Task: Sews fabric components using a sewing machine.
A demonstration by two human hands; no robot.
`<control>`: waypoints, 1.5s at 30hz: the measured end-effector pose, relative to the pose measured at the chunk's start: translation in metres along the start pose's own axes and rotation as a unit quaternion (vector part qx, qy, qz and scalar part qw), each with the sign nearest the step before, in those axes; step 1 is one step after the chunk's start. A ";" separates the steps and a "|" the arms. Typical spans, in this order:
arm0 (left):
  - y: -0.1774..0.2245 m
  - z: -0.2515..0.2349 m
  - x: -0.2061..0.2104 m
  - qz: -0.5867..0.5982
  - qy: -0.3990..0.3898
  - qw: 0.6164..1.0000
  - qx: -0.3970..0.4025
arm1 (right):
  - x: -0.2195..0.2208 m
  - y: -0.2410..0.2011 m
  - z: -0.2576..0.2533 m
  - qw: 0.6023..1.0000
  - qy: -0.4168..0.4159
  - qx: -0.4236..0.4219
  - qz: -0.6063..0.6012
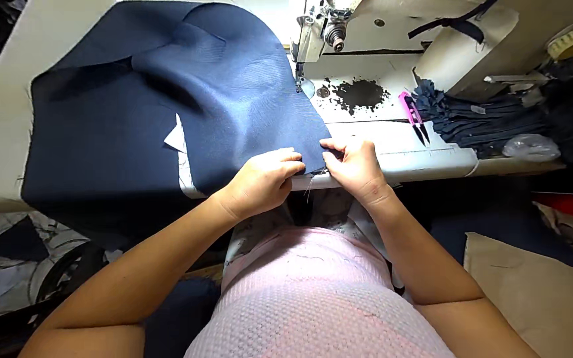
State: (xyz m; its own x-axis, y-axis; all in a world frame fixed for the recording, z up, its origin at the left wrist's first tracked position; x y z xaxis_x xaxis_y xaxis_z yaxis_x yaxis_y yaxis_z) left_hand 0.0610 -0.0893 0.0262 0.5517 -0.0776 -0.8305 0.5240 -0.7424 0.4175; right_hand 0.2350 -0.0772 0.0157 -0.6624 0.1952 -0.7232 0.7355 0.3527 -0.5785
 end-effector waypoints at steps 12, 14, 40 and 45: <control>0.001 0.005 0.003 -0.091 0.019 0.988 0.126 | 0.002 -0.002 -0.001 0.998 0.001 -0.052 0.018; -0.003 0.006 0.001 -0.064 0.011 0.989 0.130 | 0.003 -0.002 -0.001 0.998 -0.007 -0.057 0.024; -0.045 -0.005 0.009 -0.023 -0.092 0.995 0.028 | -0.002 0.005 -0.011 0.928 -0.097 -0.359 -0.015; -0.069 -0.030 0.006 -0.014 -0.104 0.994 0.009 | 0.004 0.013 -0.043 0.935 -0.115 -0.337 0.001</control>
State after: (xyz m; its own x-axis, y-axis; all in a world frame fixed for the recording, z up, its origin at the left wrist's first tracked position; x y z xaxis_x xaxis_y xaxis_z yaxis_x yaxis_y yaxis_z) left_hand 0.0469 -0.0187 0.0036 0.3896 -0.1919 -0.9008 0.5243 -0.7579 0.3882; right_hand 0.2360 -0.0327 0.0212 -0.5559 0.0225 -0.8309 0.4297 0.8635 -0.2641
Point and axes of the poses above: each hand's wrist, its own z-axis away from the middle knuckle, its own x-axis out of the palm, y = z × x, the point moved 6 cm from there along -z, towards the middle knuckle, and after that the axes turned 6 degrees about -x, right-handed, at the moved point
